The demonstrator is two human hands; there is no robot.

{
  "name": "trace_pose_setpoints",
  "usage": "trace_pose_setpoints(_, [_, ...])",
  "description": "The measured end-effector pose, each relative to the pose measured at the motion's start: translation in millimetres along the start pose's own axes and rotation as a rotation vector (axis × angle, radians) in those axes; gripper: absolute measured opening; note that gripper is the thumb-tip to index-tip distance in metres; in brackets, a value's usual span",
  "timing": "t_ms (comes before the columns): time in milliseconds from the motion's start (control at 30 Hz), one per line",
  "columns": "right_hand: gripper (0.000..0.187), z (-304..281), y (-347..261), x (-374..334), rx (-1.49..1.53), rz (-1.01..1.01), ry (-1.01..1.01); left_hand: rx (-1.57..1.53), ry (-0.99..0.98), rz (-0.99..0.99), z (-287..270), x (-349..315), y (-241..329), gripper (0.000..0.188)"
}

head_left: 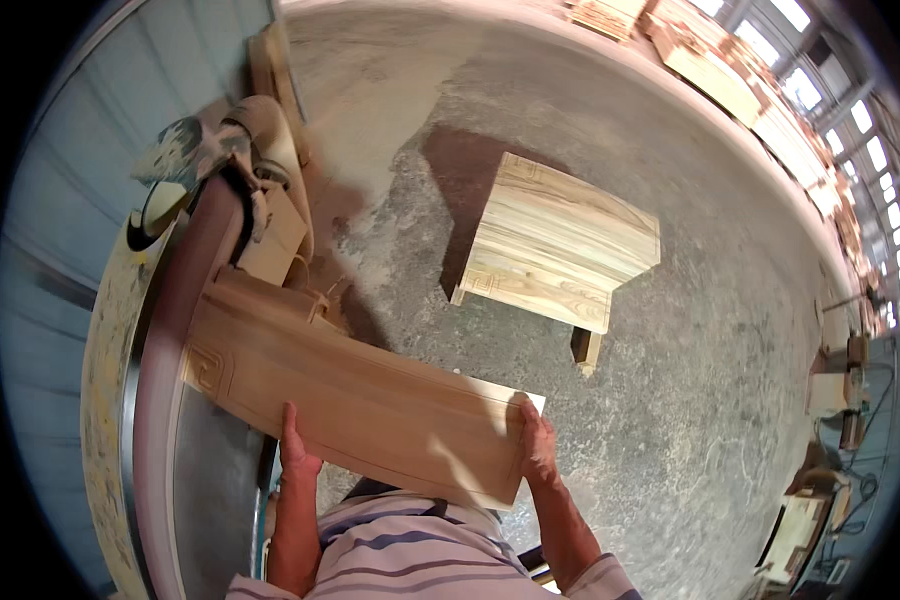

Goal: The person handles wooden boards, placing them on a machine and moving them to a stack. They walk through the workshop, pick up another board from a pile, and place it on the machine. The person continues to move around the workshop, handling various wooden boards and placing them on stacks.

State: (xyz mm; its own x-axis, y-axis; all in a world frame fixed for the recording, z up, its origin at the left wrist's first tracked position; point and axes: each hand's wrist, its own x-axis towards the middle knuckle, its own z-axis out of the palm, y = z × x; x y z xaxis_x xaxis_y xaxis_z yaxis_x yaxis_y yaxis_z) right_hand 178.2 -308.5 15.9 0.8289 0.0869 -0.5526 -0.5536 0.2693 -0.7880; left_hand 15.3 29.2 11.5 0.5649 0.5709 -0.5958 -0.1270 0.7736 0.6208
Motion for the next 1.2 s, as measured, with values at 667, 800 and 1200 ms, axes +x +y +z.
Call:
trace_pose_setpoints(667, [0.040, 3, -10, -38, -0.090, -0.030, 0.021, 0.444, -0.125, 0.040, -28, 3, -4, 0.077])
trace_pose_setpoints(800, [0.041, -3, 6, -28, 0.001, 0.084, -0.037, 0.866, -0.153, 0.322, -68, 16, -5, 0.097])
trace_pose_setpoints(1200, [0.041, -37, 70, 32, 1.708, 0.721, -0.888, 0.460, -0.137, 0.111, 73, -49, 9, 0.096])
